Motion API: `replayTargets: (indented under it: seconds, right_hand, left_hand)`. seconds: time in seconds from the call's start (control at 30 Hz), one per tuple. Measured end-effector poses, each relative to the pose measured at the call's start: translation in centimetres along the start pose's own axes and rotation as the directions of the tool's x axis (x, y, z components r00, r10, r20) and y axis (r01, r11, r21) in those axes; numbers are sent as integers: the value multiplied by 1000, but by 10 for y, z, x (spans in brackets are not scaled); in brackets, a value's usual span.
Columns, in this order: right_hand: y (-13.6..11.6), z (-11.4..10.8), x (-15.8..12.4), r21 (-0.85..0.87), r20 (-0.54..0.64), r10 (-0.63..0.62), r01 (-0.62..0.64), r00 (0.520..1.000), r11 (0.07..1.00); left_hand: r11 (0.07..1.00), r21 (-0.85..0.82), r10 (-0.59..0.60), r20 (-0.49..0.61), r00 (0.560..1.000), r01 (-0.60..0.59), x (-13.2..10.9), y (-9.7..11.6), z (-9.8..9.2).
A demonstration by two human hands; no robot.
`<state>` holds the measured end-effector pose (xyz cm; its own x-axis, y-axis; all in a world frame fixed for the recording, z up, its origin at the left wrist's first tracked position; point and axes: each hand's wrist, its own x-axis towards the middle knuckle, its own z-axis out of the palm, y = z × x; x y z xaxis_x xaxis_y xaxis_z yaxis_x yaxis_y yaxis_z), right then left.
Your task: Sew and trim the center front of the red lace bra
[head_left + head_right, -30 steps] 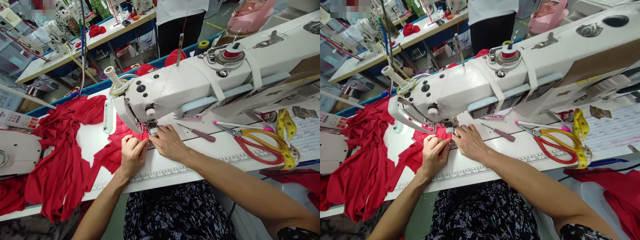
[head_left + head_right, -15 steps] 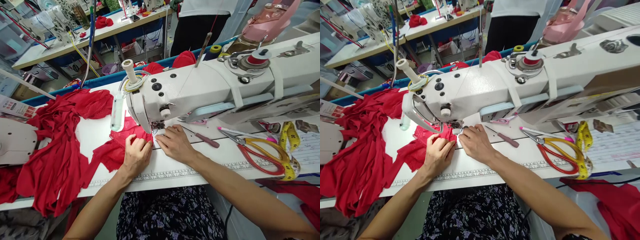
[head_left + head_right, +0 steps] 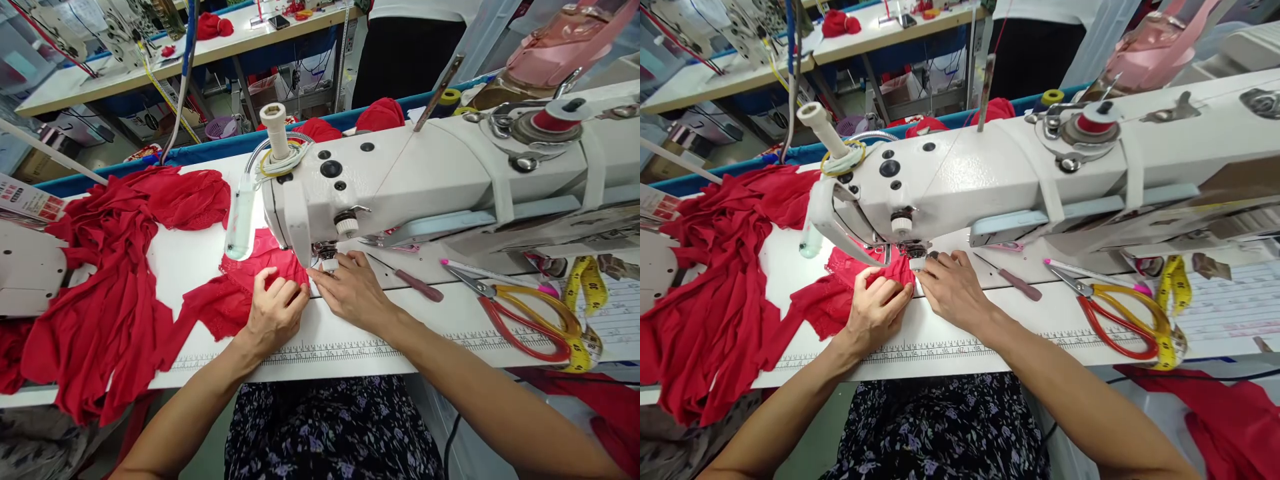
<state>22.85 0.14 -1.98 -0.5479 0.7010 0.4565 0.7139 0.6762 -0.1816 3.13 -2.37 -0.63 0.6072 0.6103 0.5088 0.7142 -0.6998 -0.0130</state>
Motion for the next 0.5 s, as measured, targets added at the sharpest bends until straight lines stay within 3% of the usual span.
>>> replayTargets:
  seconds: [0.13, 0.23, 0.37, 0.5]
  right_hand:
    - [2, -5, -1, 22, -21, 26, -26, 999, 999]
    - [3, -7, -3, 93, -26, -37, 40, 999, 995]
    - [0, -6, -3, 194, 34, -165, 155, 986, 969]
    - [-3, -2, -3, 114, 39, -205, 200, 978, 973]
  left_hand:
    - [996, 68, 48, 41, 998, -50, 3, 3, -1]
    - [997, 70, 28, 43, 999, -31, 1, 4, 0]
    - [997, -68, -22, 57, 998, 26, -4, 2, -3]
    - [976, -191, -66, 192, 979, 103, -3, -5, -13]
